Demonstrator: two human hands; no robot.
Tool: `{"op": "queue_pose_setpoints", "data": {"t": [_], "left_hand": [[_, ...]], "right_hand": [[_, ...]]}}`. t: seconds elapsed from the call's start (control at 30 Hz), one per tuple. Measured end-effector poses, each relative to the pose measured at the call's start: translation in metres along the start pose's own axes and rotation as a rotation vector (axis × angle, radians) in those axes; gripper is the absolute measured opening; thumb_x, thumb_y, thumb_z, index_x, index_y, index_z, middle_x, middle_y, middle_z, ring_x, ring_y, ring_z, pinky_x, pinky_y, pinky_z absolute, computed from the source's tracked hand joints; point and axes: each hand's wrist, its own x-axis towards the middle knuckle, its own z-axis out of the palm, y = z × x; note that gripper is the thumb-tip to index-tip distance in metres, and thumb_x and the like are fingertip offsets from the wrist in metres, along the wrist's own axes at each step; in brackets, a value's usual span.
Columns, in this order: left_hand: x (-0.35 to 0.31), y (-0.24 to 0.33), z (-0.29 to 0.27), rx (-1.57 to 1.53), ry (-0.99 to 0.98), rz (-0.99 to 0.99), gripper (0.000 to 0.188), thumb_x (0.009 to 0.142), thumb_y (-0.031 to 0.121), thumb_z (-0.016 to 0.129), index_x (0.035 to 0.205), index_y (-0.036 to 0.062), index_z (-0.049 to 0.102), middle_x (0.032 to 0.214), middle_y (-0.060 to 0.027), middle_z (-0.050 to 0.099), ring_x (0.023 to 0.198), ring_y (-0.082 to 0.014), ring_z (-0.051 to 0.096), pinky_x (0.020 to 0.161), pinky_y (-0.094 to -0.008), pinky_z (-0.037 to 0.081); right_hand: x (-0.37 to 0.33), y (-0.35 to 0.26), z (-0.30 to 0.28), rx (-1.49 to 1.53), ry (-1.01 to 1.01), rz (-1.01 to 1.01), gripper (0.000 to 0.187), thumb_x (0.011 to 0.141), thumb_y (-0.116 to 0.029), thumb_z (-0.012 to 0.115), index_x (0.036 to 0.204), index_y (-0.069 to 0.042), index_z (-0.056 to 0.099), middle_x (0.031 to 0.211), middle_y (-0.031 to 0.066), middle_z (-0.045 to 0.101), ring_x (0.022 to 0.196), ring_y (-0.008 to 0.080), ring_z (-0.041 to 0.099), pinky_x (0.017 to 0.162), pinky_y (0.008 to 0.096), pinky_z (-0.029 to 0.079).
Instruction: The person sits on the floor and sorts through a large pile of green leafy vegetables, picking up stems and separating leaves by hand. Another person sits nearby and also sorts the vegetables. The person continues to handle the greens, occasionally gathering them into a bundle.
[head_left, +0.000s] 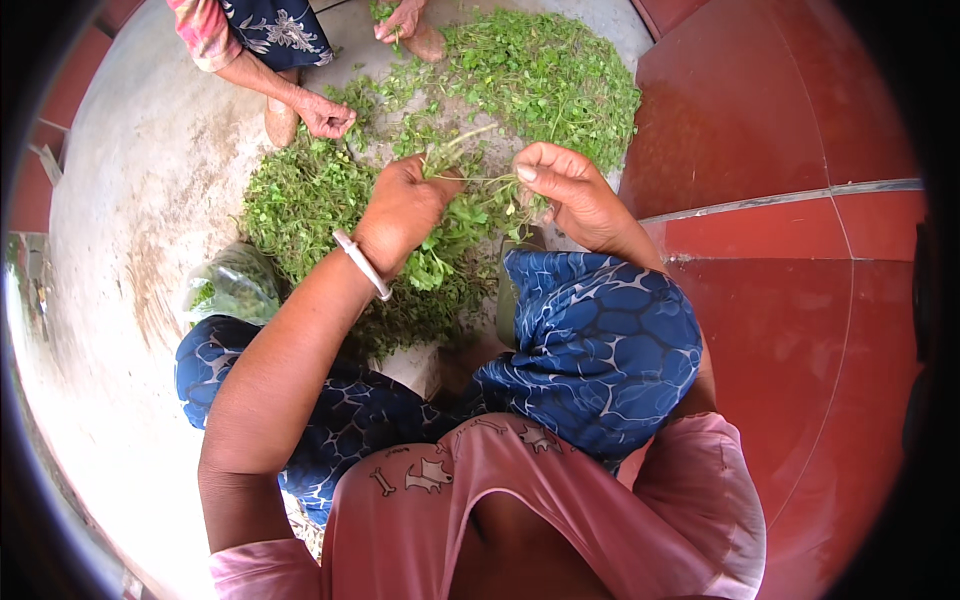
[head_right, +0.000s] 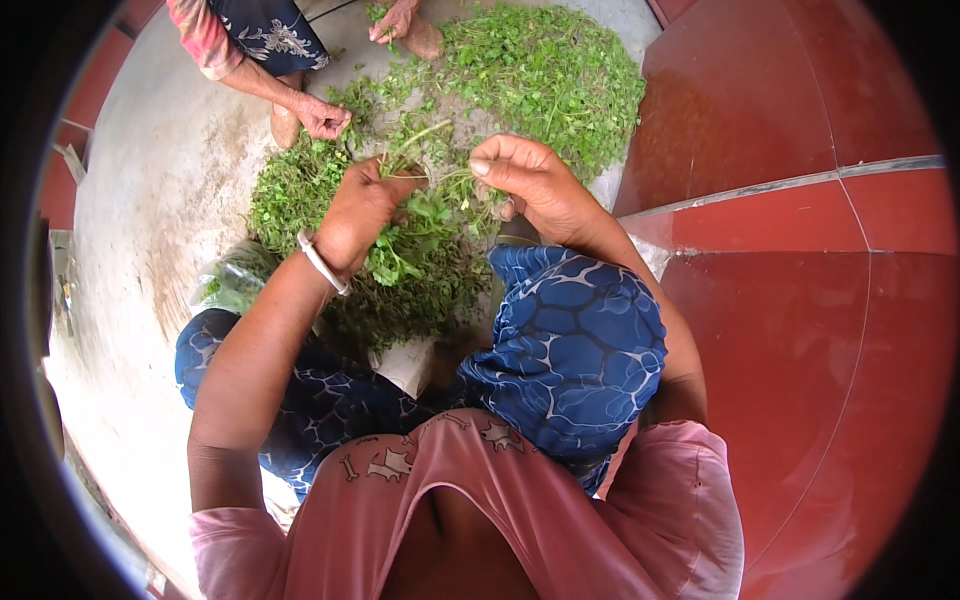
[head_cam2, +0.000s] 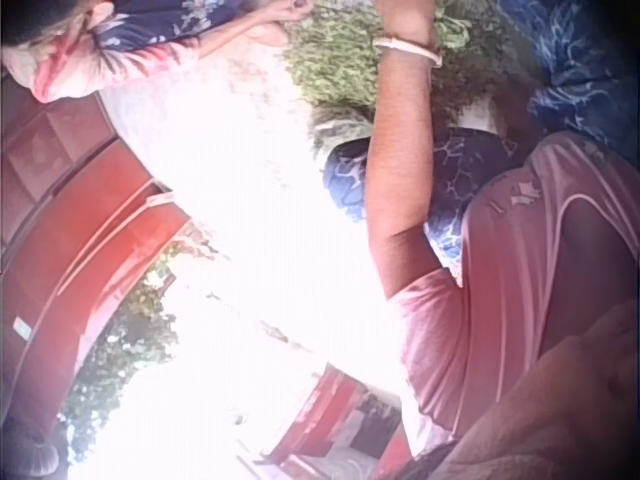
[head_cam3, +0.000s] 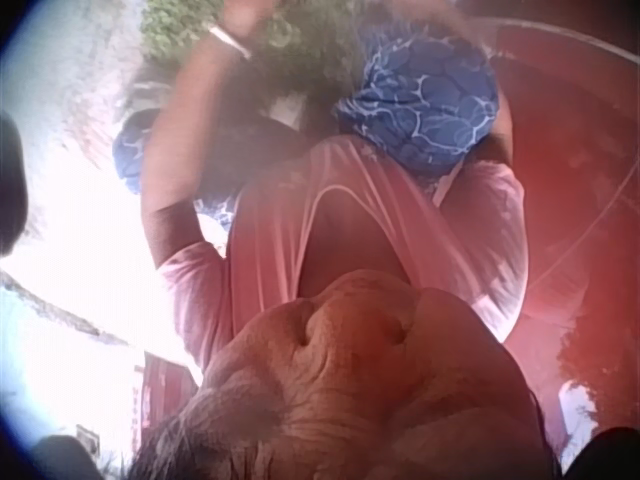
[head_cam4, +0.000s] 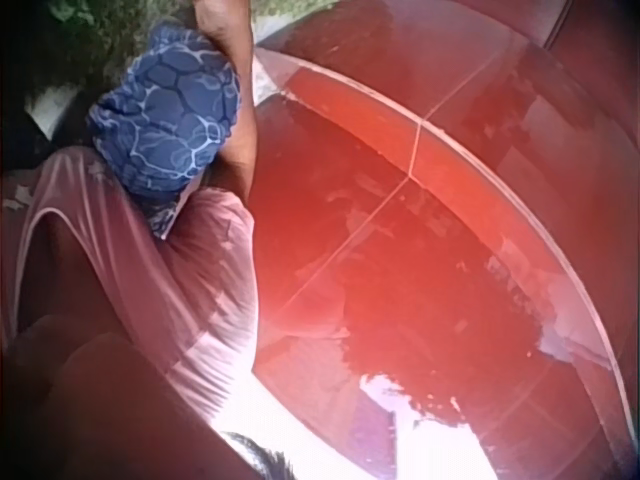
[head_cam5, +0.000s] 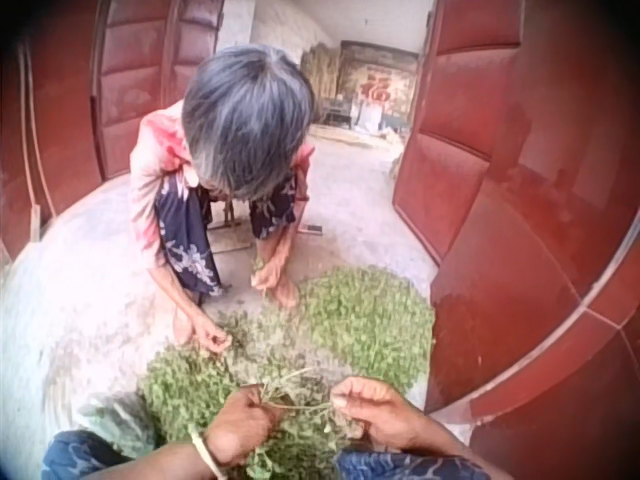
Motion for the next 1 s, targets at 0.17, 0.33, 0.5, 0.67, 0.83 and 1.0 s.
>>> {"op": "queue_pose_setpoints", "data": {"t": [0.17,0.33,0.5,0.67,0.83,1.0], "left_hand": [[-0.004,0.035,-0.025,-0.141,0.148,0.118,0.024,0.087,0.019,0.059,0.104,0.0027,0.057,0.095,-0.0031,0.061,0.076,-0.0118,0.054,0.065,-0.0249,0.043],[-0.005,0.037,-0.054,-0.207,0.211,0.15,0.018,0.092,0.017,0.053,0.103,0.0029,0.056,0.093,-0.0039,0.059,0.082,-0.012,0.053,0.079,-0.0258,0.042],[-0.016,0.047,-0.044,-0.391,0.227,0.018,0.017,0.092,0.017,0.053,0.102,0.003,0.054,0.085,-0.0026,0.056,0.07,-0.0129,0.054,0.064,-0.0257,0.049],[-0.012,0.042,-0.041,-0.294,0.277,0.038,0.017,0.092,0.021,0.055,0.095,0.005,0.057,0.071,0.0017,0.05,0.063,-0.0075,0.051,0.058,-0.0222,0.045],[-0.009,0.039,-0.03,-0.185,0.221,0.001,0.018,0.09,0.021,0.057,0.099,0.0058,0.057,0.083,0.003,0.056,0.069,-0.0058,0.048,0.062,-0.0212,0.041],[-0.015,0.034,-0.031,-0.092,0.218,0.004,0.019,0.092,0.02,0.055,0.099,0.0027,0.057,0.077,0.0036,0.054,0.064,-0.0045,0.046,0.056,-0.021,0.039]], "right_hand": [[0.004,0.014,-0.02,0.169,0.059,0.02,0.006,0.091,-0.015,0.056,0.095,-0.011,0.058,0.084,-0.0057,0.055,0.075,0.0032,0.052,0.057,0.0193,0.04],[0.005,0.085,-0.033,-0.33,-0.239,0.343,0.018,0.092,-0.018,0.054,0.105,-0.005,0.056,0.099,0.0055,0.059,0.088,0.0181,0.06,0.073,0.0338,0.049],[0.018,0.159,-0.082,-1.155,0.134,-0.014,0.027,0.084,-0.025,0.059,0.105,-0.008,0.058,0.102,0.015,0.061,0.088,0.0338,0.06,0.078,0.0424,0.047],[0.045,0.163,-0.079,-1.284,0.363,0.227,0.026,0.082,-0.032,0.059,0.09,-0.007,0.062,0.089,0.0166,0.064,0.085,0.0349,0.061,0.074,0.0437,0.047],[0.065,0.177,-0.075,-1.428,0.337,0.21,0.03,0.08,-0.034,0.064,0.088,-0.005,0.061,0.086,0.0164,0.063,0.081,0.0348,0.061,0.07,0.0434,0.047],[0.074,0.174,-0.077,-0.934,0.022,0.256,0.021,0.081,-0.028,0.062,0.088,-0.009,0.063,0.088,0.014,0.064,0.081,0.0346,0.061,0.072,0.0429,0.048]]}}
